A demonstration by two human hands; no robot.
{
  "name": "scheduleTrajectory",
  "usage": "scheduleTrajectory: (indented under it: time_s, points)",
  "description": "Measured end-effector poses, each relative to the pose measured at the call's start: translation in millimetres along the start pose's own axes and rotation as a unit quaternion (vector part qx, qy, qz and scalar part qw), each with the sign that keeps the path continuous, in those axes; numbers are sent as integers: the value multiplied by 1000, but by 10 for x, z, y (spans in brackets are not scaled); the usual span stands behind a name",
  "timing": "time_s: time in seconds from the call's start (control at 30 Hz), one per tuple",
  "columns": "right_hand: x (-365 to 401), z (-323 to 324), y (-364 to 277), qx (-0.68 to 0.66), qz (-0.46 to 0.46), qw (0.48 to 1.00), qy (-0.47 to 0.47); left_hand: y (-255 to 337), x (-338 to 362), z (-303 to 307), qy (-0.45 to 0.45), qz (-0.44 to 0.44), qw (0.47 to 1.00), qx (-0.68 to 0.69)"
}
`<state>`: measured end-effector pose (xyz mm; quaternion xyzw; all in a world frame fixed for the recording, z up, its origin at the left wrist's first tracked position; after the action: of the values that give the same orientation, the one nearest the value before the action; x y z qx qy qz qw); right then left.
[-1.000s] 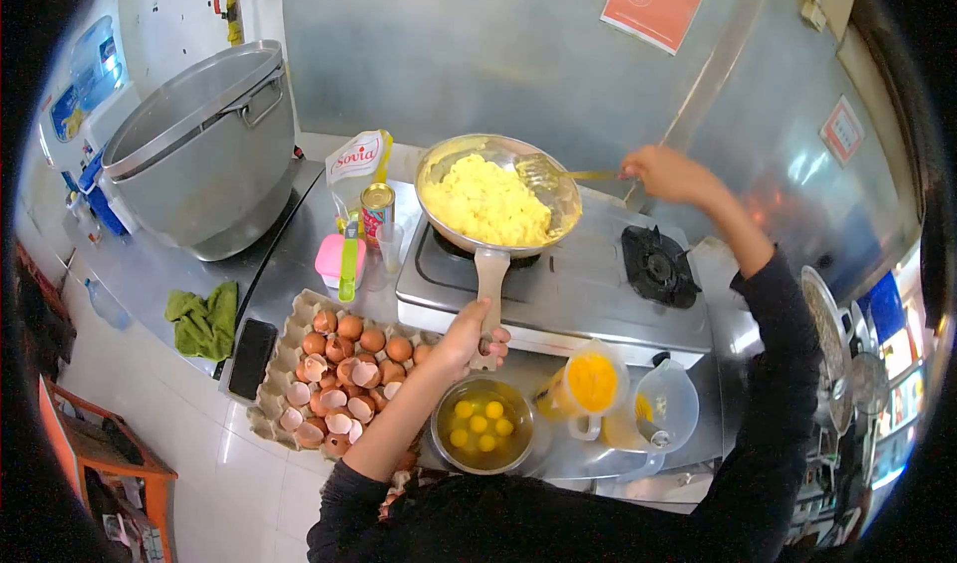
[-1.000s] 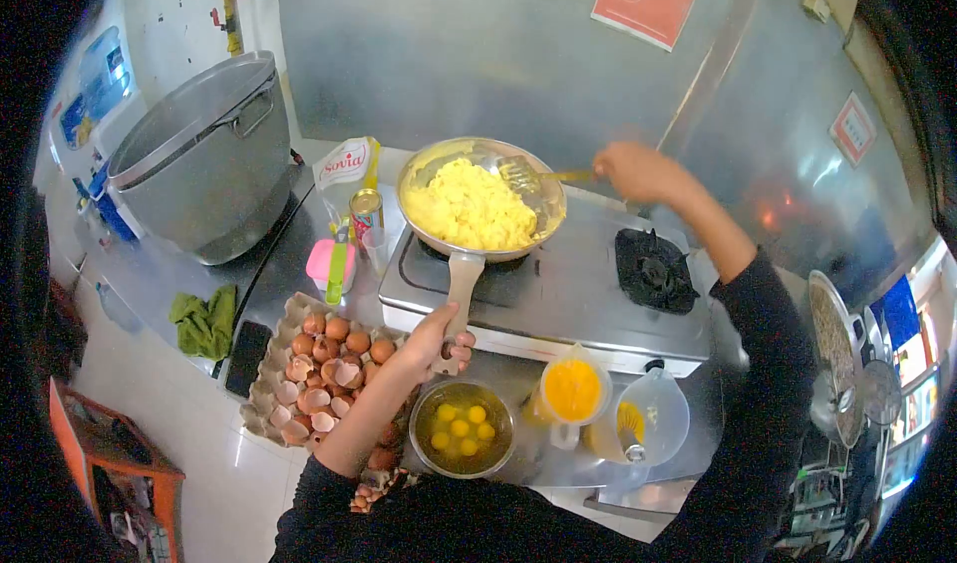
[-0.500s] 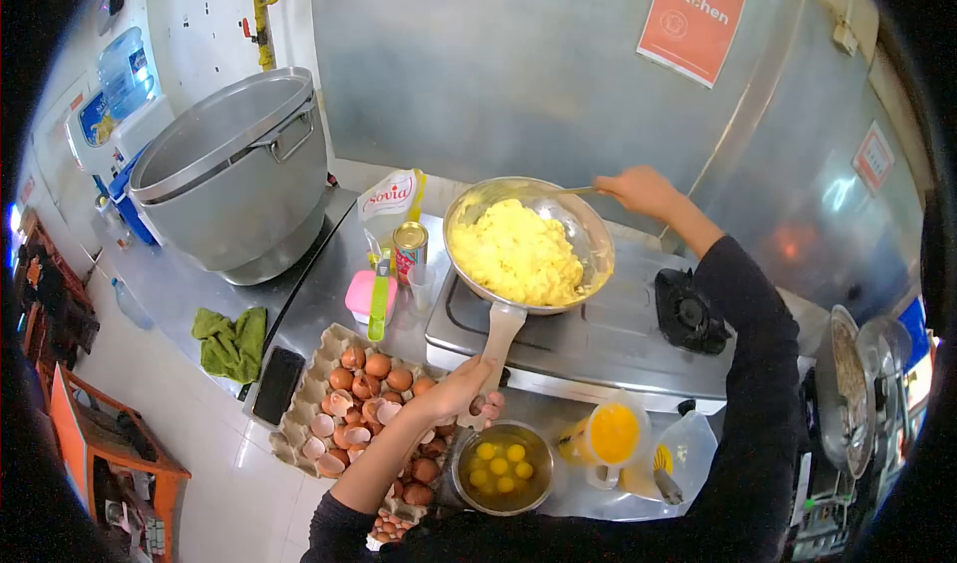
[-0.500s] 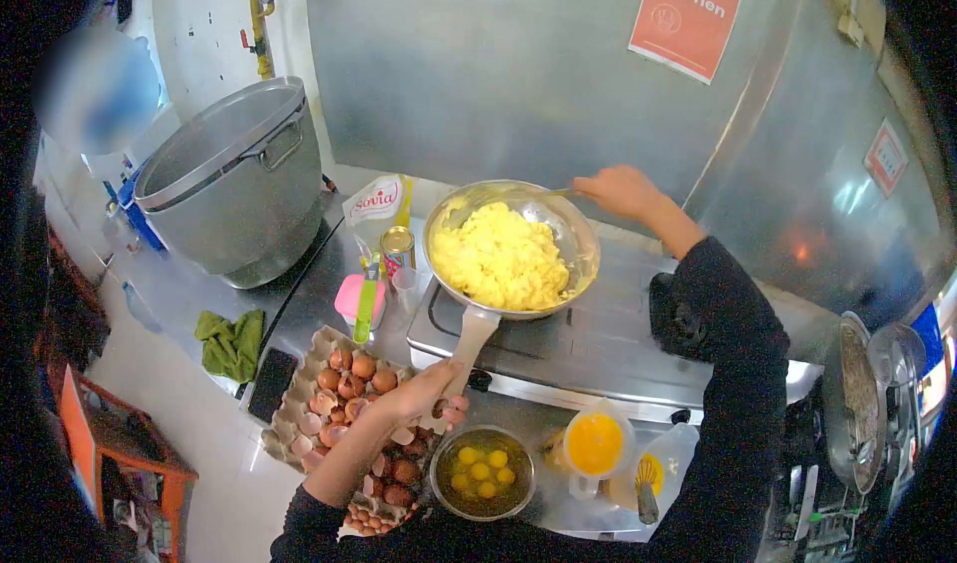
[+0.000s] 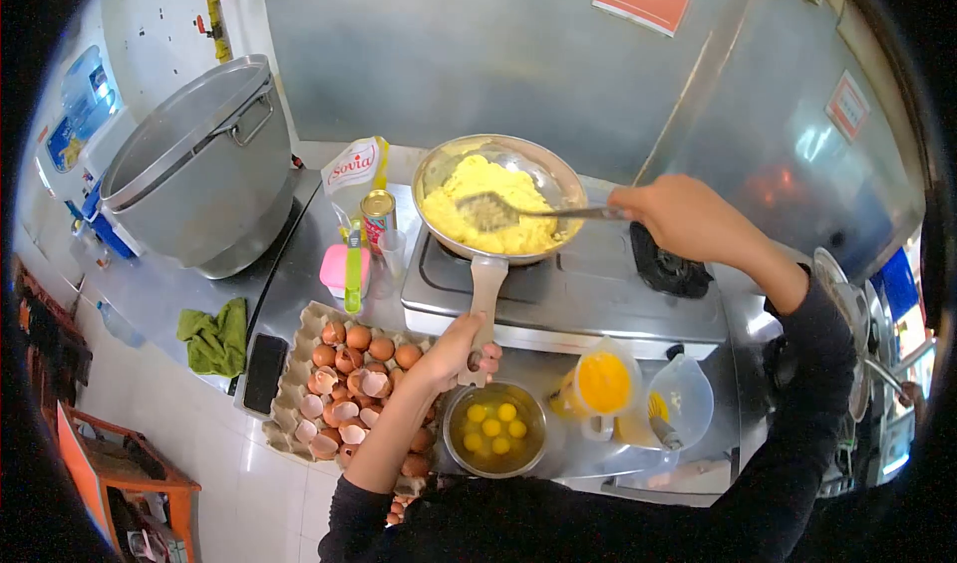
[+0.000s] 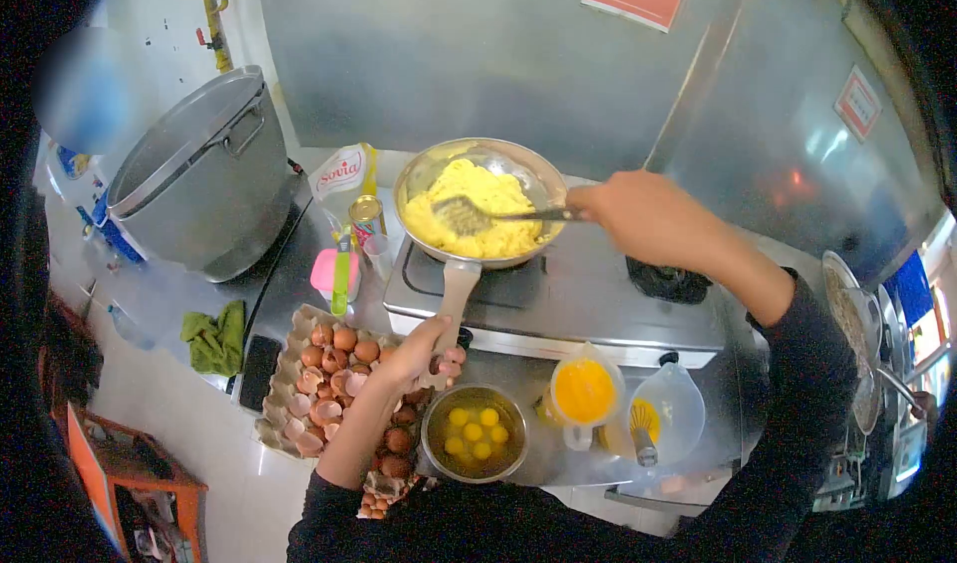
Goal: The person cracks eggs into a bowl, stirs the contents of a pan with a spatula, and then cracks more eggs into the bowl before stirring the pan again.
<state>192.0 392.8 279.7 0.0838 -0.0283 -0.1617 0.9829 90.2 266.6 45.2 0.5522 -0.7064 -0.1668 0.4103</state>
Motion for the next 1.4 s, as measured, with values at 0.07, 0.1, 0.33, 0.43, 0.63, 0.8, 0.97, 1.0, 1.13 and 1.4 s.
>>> scheduleTrajectory:
  time_s: [0.07, 0.1, 0.33, 0.43, 0.63, 0.8, 0.97, 1.0, 1.13, 1.4]
  points:
    - [123, -59, -140, -43, 26, 998, -32, -22, -6, -11, 7, 9, 1000, -3]
    - [130, -138, -208, -66, 46, 996, -44, -26, -1, -32, 5, 10, 1000, -3]
    - [-655, -920, -489, -174, -4, 984, 47, 11, 24, -27, -7, -9, 999, -39]
    - [-1143, -916, -675, -133, -52, 987, 71, 32, 28, -49, -8, -25, 998, -57]
    - [-1707, -1028, -343, -11, -43, 998, 41, -47, -90, -20, -19, -27, 999, 6]
    - [-1134, -453, 290, 37, -28, 996, -72, -108, 24, -167, -8, -25, 1000, 15]
    - [-36, 137, -76, 14, -104, 994, -15, -99, -24, -171, -14, -13, 998, 53]
    - [83, 120, -122, 24, -101, 994, -23, -112, -41, -175, -15, -12, 998, 58]
    - [213, -235, -528, 94, -38, 991, -93, -116, -93, -233, 19, -4, 999, 42]
    - [-1010, -1168, -42, 86, -71, 986, 123, -129, -200, -184, -3, -58, 998, 35]
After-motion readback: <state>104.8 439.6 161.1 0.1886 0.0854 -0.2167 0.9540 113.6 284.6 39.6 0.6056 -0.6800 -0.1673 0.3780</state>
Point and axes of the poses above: each hand's wrist, its own x-axis away from the middle knuckle, its own z-axis out of the back of the hand, y = z × x, the point moved 6 cm from there along -x, towards the middle knuckle
